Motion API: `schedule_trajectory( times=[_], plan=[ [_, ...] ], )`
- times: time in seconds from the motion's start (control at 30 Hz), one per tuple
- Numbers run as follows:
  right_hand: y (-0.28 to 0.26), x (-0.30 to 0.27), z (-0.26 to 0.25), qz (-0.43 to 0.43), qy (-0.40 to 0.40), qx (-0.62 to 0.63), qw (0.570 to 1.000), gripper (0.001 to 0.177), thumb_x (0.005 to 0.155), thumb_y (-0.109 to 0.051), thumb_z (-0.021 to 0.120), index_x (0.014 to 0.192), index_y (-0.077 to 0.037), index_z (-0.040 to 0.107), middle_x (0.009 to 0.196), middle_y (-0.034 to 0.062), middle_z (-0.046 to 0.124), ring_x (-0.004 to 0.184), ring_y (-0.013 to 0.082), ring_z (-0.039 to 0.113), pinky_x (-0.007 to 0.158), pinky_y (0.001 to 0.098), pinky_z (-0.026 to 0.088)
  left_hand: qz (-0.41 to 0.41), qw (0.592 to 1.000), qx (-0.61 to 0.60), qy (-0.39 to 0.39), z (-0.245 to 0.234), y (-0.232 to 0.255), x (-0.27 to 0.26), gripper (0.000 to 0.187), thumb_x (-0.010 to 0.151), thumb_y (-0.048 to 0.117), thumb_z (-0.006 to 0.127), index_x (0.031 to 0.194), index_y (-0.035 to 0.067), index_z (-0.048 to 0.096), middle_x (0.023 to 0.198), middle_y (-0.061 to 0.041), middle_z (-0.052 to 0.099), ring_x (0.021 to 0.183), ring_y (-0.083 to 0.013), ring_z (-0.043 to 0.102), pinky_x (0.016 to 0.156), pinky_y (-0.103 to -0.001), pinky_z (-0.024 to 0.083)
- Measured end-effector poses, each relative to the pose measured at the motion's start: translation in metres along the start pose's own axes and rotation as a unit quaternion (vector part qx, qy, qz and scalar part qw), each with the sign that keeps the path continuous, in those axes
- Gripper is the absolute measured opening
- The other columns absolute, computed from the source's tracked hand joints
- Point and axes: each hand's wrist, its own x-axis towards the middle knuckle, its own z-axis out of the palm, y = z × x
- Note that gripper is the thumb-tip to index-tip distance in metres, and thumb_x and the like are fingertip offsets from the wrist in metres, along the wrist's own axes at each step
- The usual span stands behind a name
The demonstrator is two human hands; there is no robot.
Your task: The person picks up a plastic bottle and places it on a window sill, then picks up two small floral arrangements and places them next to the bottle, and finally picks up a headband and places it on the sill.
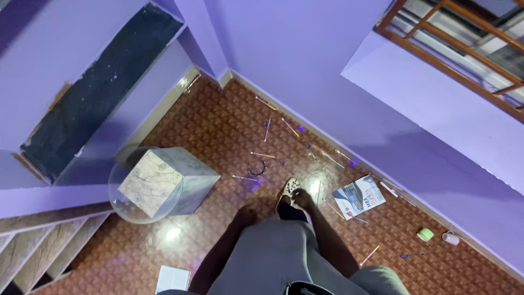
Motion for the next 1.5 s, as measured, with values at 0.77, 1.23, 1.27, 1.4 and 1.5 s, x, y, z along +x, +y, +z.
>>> schedule_trajectory(
  times=[0.77,1.23,1.27,1.4,1.5],
  plan=[
    [-0.033,0.07,0.109,-0.031,0.112,-0.292,0.949,0.016,0.09,-0.021,0.067,0.096,-0.008,0.069,0.082,0.013,0.071,0.073,0.032,0.068,0.061,0.0436,0.053,-0.019,0.988,0.024,-0.15,-0.076,-0.07,0.065,0.024,0.094,0.022,0.072,0.112,0.007,0.073,0.089,-0.011,0.072,0.081,-0.0166,0.066,0.073,-0.035,0.054],
    [0.111,0.229,0.199,0.124,0.05,-0.272,0.953,0.024,0.089,-0.017,0.054,0.099,-0.011,0.075,0.105,0.0232,0.073,0.089,0.0433,0.069,0.076,0.0522,0.055,-0.296,0.89,-0.339,-0.067,-0.06,-0.215,0.21,0.028,0.1,0.02,0.065,0.123,0.004,0.066,0.093,-0.004,0.072,0.077,-0.0133,0.068,0.064,-0.026,0.048],
    [0.127,0.245,0.199,0.135,0.055,-0.258,0.955,0.025,0.088,-0.016,0.054,0.104,-0.01,0.073,0.1,0.0251,0.072,0.085,0.0436,0.07,0.075,0.0518,0.056,-0.269,0.909,-0.31,-0.067,-0.051,-0.226,0.206,0.026,0.099,0.019,0.066,0.121,0.004,0.067,0.094,-0.006,0.072,0.079,-0.014,0.068,0.066,-0.026,0.049],
    [0.174,0.3,0.201,0.095,0.124,-0.225,0.962,0.022,0.089,-0.017,0.058,0.106,-0.007,0.07,0.085,0.0246,0.072,0.08,0.0445,0.069,0.071,0.054,0.056,-0.149,0.967,-0.195,-0.066,-0.013,-0.259,0.205,0.019,0.097,0.016,0.069,0.111,0.003,0.072,0.095,-0.01,0.072,0.087,-0.0166,0.066,0.076,-0.03,0.053],
    [0.196,0.339,0.204,-0.035,0.172,-0.238,0.955,0.026,0.09,-0.015,0.061,0.113,-0.002,0.066,0.094,0.0262,0.071,0.077,0.0465,0.068,0.068,0.0534,0.057,-0.166,0.974,-0.117,-0.102,0.008,-0.285,0.197,0.021,0.094,0.018,0.07,0.109,0.004,0.07,0.099,-0.008,0.072,0.088,-0.0158,0.067,0.076,-0.031,0.054]
  ],
)
